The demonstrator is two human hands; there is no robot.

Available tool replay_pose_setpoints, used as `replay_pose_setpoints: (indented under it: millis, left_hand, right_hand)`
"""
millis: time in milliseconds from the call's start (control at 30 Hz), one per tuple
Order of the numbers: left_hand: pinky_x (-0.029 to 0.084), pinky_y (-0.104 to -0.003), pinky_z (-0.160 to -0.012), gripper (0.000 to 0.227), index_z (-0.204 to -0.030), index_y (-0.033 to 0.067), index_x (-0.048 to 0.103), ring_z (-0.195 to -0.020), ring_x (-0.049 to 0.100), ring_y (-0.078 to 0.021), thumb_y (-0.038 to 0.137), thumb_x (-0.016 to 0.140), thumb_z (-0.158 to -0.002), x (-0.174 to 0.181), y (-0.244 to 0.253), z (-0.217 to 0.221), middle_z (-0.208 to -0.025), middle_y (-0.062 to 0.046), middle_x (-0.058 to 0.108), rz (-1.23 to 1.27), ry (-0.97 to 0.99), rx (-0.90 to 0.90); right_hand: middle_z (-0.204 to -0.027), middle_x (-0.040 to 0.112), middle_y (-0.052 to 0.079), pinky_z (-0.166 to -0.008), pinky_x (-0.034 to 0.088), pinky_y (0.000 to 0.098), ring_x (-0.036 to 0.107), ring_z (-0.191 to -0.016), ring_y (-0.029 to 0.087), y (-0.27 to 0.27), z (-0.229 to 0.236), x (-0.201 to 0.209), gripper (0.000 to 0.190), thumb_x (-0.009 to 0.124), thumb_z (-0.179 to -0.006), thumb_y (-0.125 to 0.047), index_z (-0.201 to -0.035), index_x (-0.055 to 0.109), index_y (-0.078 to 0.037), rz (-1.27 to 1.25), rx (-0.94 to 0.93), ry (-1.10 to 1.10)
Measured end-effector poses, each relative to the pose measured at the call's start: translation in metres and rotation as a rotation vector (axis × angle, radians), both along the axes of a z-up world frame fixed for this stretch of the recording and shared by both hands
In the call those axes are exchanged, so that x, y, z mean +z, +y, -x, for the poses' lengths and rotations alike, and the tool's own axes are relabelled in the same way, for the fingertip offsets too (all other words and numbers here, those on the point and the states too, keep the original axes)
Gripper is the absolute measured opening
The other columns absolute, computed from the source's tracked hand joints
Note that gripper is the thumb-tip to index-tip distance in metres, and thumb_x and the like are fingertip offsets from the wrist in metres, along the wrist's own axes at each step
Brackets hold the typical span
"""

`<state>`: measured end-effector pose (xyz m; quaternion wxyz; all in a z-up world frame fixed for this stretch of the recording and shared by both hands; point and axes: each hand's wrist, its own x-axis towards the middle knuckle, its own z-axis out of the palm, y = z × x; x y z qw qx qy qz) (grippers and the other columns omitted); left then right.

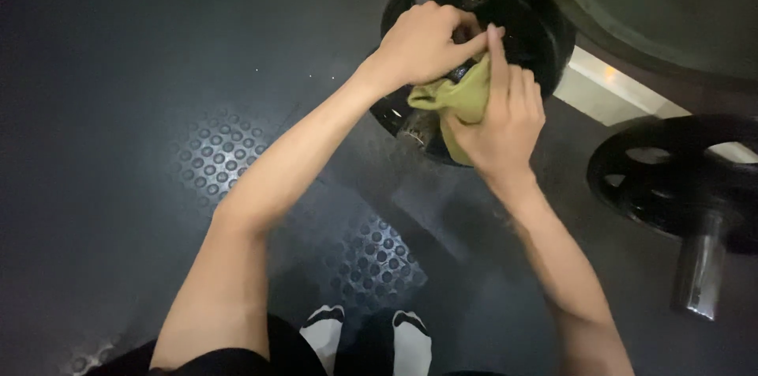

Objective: Cleaning weight plates on a rack in a gym using a yellow cloth.

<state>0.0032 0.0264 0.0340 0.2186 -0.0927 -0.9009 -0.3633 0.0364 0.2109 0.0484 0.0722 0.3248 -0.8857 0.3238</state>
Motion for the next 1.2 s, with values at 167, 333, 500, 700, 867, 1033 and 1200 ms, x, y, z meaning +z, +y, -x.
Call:
replay_pose_setpoints:
  millis: [167,333,500,700,867,1033,1200]
  left_hand:
    - [0.059,-0.039,-0.072,0.040,-0.100,0.0161,0.082,-0.072,0.075,-0.0295,0.048,0.058,-0.096,-0.001,0.001,0.000,-0.072,-0.013,0.075,-0.009,-0.101,0.028]
    - [0.059,-0.044,-0.077,0.032,-0.107,0.0120,0.079,-0.081,0.074,-0.0338,0.034,0.062,-0.092,-0.009,0.000,0.001,-0.084,-0.014,0.077,0.025,-0.045,0.091]
    - [0.058,-0.045,-0.078,0.030,-0.105,0.0117,0.080,-0.082,0.074,-0.0354,0.031,0.062,-0.090,-0.012,-0.005,0.006,-0.085,-0.015,0.077,0.025,-0.045,0.064]
    - [0.058,-0.046,-0.074,0.032,-0.103,0.0125,0.080,-0.078,0.073,-0.0348,0.036,0.059,-0.095,-0.003,0.000,-0.002,-0.079,-0.015,0.075,0.041,-0.043,0.053]
    - [0.058,-0.044,-0.072,0.039,-0.101,0.0159,0.081,-0.072,0.073,-0.0325,0.044,0.055,-0.101,0.010,0.005,-0.009,-0.070,-0.014,0.072,0.068,-0.149,0.063]
    - [0.057,-0.042,-0.070,0.038,-0.101,0.0147,0.081,-0.071,0.073,-0.0311,0.044,0.056,-0.100,-0.002,0.002,-0.003,-0.071,-0.013,0.073,0.057,-0.056,0.076]
    - [0.058,-0.041,-0.070,0.039,-0.099,0.0152,0.081,-0.072,0.074,-0.0292,0.045,0.056,-0.100,0.001,0.002,-0.002,-0.077,-0.010,0.076,0.042,-0.105,0.071]
  right_hand:
    - [-0.123,0.065,0.021,-0.102,0.052,0.0439,0.064,-0.115,0.039,0.013,0.013,-0.018,0.095,0.090,-0.075,-0.010,-0.157,0.044,-0.010,-0.004,0.047,0.446]
    - [-0.138,0.065,0.018,-0.104,0.055,0.0423,0.067,-0.126,0.036,0.005,0.010,-0.001,0.086,0.084,-0.075,-0.005,-0.153,0.049,-0.011,0.208,0.252,0.370]
    - [-0.118,0.067,0.018,-0.092,0.055,0.0435,0.069,-0.106,0.037,0.002,0.004,-0.008,0.085,0.081,-0.073,0.000,-0.152,0.054,-0.013,-0.007,0.023,0.362]
    - [-0.135,0.063,0.017,-0.105,0.055,0.0424,0.065,-0.125,0.037,0.022,0.026,-0.019,0.089,0.082,-0.075,0.000,-0.156,0.047,-0.015,0.107,0.148,0.340]
    - [-0.148,0.062,0.016,-0.116,0.049,0.0387,0.063,-0.138,0.029,0.049,0.046,-0.038,0.090,0.090,-0.078,-0.006,-0.156,0.044,-0.010,0.329,0.333,-0.015]
    - [-0.144,0.064,0.014,-0.112,0.051,0.0383,0.064,-0.135,0.027,0.045,0.022,-0.031,0.091,0.093,-0.074,-0.010,-0.152,0.047,-0.005,0.253,0.309,-0.003]
    - [-0.135,0.063,0.015,-0.101,0.056,0.0390,0.067,-0.121,0.032,0.037,0.006,-0.039,0.095,0.099,-0.068,-0.019,-0.149,0.049,-0.005,0.206,0.070,0.241]
